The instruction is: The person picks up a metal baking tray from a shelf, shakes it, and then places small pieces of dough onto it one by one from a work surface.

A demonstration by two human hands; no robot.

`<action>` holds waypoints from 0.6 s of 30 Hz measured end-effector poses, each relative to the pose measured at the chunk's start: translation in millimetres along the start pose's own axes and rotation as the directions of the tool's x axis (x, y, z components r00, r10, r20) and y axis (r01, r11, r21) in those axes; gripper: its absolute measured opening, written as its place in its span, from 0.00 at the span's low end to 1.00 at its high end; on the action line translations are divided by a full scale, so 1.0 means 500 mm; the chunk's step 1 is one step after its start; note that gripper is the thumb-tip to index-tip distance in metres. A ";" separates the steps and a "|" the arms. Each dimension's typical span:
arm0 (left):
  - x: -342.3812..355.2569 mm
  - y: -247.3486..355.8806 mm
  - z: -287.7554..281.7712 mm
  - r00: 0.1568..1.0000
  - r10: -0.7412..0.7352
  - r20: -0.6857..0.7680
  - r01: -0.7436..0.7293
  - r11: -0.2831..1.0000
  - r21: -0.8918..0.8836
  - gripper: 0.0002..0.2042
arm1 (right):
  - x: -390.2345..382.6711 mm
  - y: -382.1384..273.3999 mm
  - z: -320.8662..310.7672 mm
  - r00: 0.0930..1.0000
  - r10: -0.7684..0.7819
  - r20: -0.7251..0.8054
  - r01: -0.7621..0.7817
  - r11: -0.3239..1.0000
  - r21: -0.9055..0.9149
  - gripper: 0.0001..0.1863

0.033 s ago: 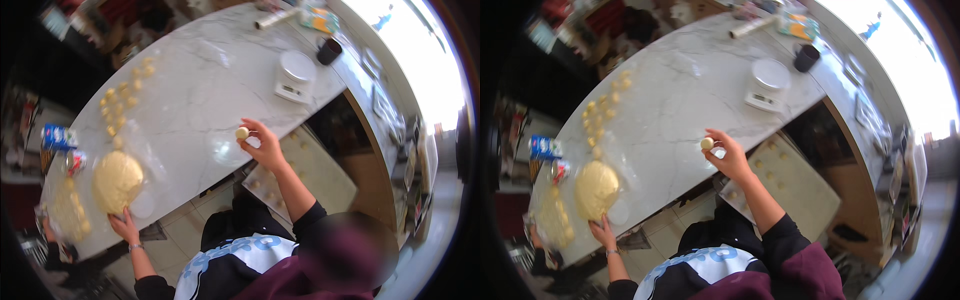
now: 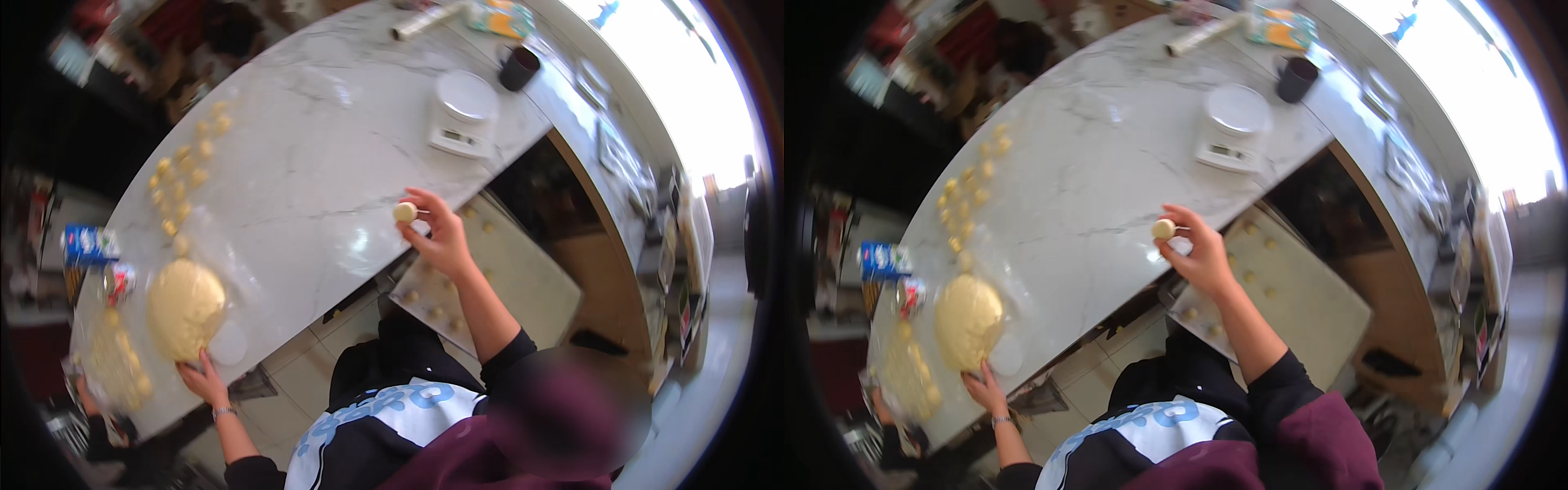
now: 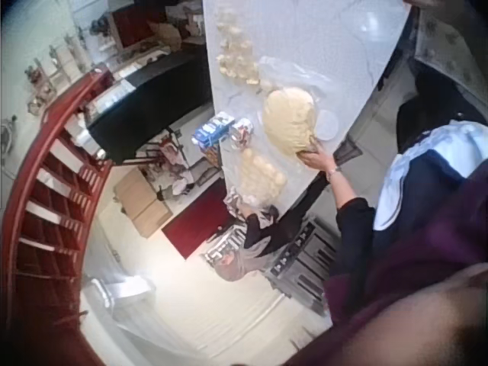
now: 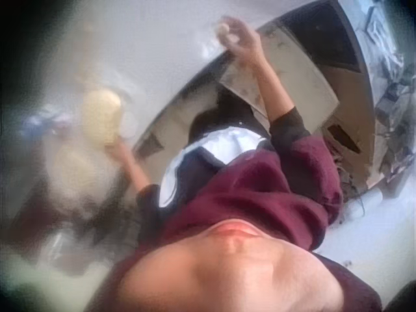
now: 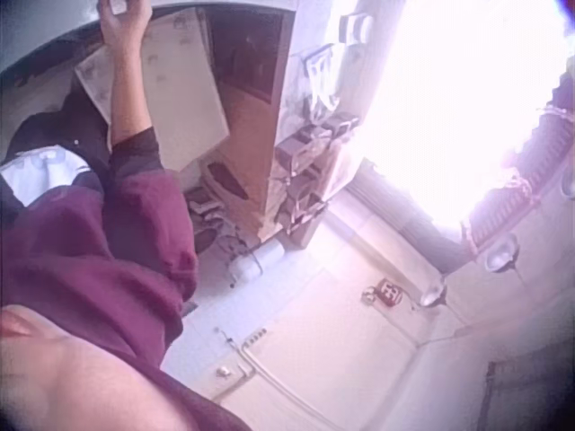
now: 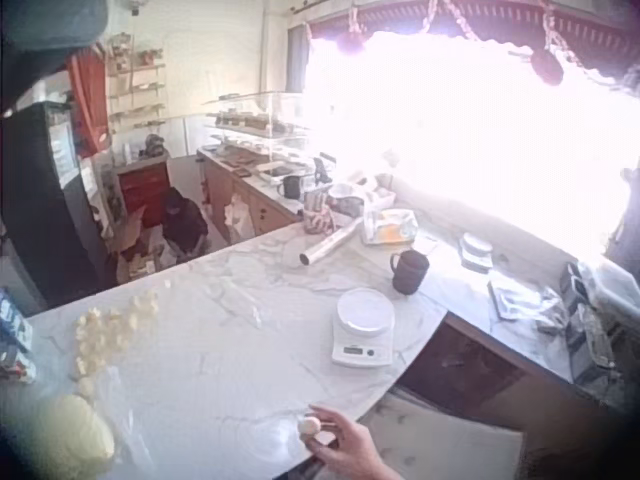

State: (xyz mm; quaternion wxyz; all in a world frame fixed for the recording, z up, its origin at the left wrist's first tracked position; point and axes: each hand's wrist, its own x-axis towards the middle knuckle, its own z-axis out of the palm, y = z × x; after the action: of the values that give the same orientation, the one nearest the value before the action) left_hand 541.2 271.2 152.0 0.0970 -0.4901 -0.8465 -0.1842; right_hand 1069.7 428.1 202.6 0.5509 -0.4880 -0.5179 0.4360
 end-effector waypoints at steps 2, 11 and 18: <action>-0.012 -0.026 -0.008 1.000 -0.014 -0.022 0.013 1.000 -0.028 0.29 | -0.058 0.021 -0.114 0.976 0.077 -0.206 -0.039 0.983 0.182 0.24; 0.016 -0.101 0.040 0.983 -0.088 0.160 0.093 0.995 -0.025 0.36 | -0.335 0.368 -0.480 0.544 0.366 -0.755 -0.728 0.653 -0.208 0.22; 0.038 -0.128 0.033 0.970 -0.048 0.237 0.061 0.997 -0.047 0.35 | -0.272 0.485 -0.493 0.681 0.176 -0.711 -0.656 0.578 -0.485 0.23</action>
State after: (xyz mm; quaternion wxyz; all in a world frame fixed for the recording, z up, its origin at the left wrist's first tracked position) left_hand 476.3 264.0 129.8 -0.0228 -0.4874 -0.8599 -0.1500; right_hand 1310.1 307.6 -53.7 0.3223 -0.8836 -0.3053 0.1491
